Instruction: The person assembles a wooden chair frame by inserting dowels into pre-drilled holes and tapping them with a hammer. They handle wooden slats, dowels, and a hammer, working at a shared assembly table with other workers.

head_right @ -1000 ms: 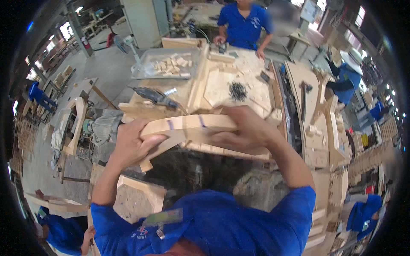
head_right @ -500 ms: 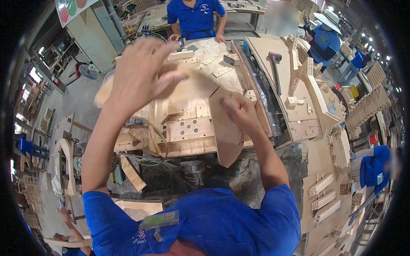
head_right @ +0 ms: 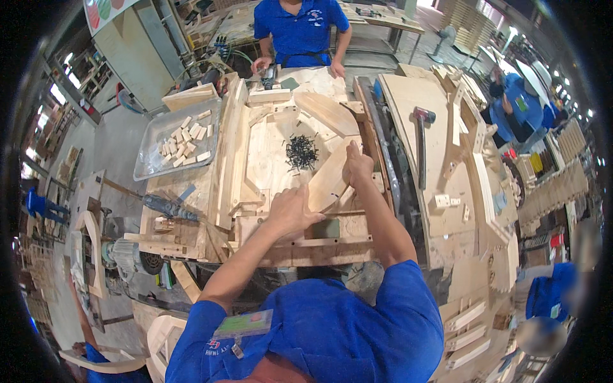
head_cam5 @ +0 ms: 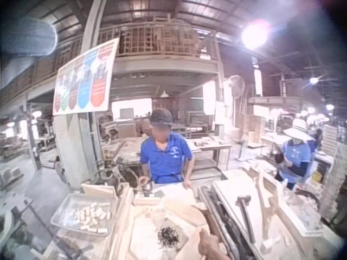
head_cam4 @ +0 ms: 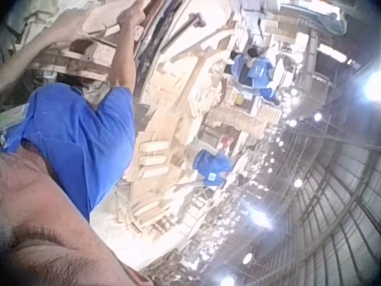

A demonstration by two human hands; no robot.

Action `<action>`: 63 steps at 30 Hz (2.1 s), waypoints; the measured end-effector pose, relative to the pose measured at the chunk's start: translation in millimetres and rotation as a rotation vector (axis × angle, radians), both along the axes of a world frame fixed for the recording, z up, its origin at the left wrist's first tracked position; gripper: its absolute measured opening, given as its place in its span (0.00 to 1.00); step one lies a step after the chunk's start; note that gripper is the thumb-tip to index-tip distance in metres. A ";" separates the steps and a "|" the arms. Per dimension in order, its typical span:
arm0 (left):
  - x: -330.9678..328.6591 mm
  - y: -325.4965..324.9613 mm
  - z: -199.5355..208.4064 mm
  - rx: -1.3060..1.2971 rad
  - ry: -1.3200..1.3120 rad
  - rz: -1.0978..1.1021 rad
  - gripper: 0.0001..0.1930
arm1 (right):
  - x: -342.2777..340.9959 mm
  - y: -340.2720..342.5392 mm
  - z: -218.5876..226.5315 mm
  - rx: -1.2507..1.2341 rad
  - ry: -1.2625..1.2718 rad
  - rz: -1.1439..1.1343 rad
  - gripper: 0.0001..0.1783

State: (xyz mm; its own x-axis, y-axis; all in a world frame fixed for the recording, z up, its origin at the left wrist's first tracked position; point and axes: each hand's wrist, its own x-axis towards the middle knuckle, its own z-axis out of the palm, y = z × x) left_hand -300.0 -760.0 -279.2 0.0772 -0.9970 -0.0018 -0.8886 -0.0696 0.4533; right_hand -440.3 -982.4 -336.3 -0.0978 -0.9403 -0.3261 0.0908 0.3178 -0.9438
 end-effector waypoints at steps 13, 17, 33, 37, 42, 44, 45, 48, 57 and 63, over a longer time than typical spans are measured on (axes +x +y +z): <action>-1.9 -54.4 -60.6 -0.101 -0.029 0.064 0.34 | -34.5 -16.0 15.5 -0.625 1.044 0.615 0.44; -20.0 -48.6 -90.9 -0.070 0.010 0.043 0.37 | -33.2 6.2 74.6 -0.748 1.196 1.330 0.54; 82.5 61.1 -82.4 -0.169 0.024 0.242 0.18 | -34.9 9.7 -12.1 -1.239 1.317 1.576 0.52; 70.2 75.0 -86.7 -0.263 0.037 0.347 0.16 | -24.4 15.2 9.5 -1.045 1.307 1.681 0.48; 65.7 97.4 -87.8 -0.280 0.007 0.433 0.15 | -21.7 8.0 8.2 -1.043 1.349 1.560 0.48; 64.0 108.5 -90.2 -0.290 0.003 0.442 0.14 | -22.2 12.8 7.6 -1.069 1.379 1.580 0.47; 63.1 106.8 -90.9 -0.303 0.002 0.433 0.13 | -26.6 14.5 3.7 -1.089 1.406 1.563 0.47; 59.7 99.8 -95.3 -0.326 0.001 0.421 0.12 | -40.9 14.9 -15.9 -1.059 1.399 1.526 0.47; 73.0 95.4 -90.6 -0.294 0.024 0.289 0.11 | -95.4 97.2 56.3 -0.572 0.903 1.051 0.37; 56.2 87.2 -83.9 -0.184 0.153 0.176 0.09 | -235.0 142.9 103.5 -0.605 0.696 0.158 0.22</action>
State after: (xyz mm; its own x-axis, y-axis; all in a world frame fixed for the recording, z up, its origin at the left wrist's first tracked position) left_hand -243.7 -672.9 -363.1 0.2618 -0.9529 0.1532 -0.7908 -0.1208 0.6001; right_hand -675.2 -839.5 -232.8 0.0561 -0.9502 0.3067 -0.5590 -0.2844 -0.7788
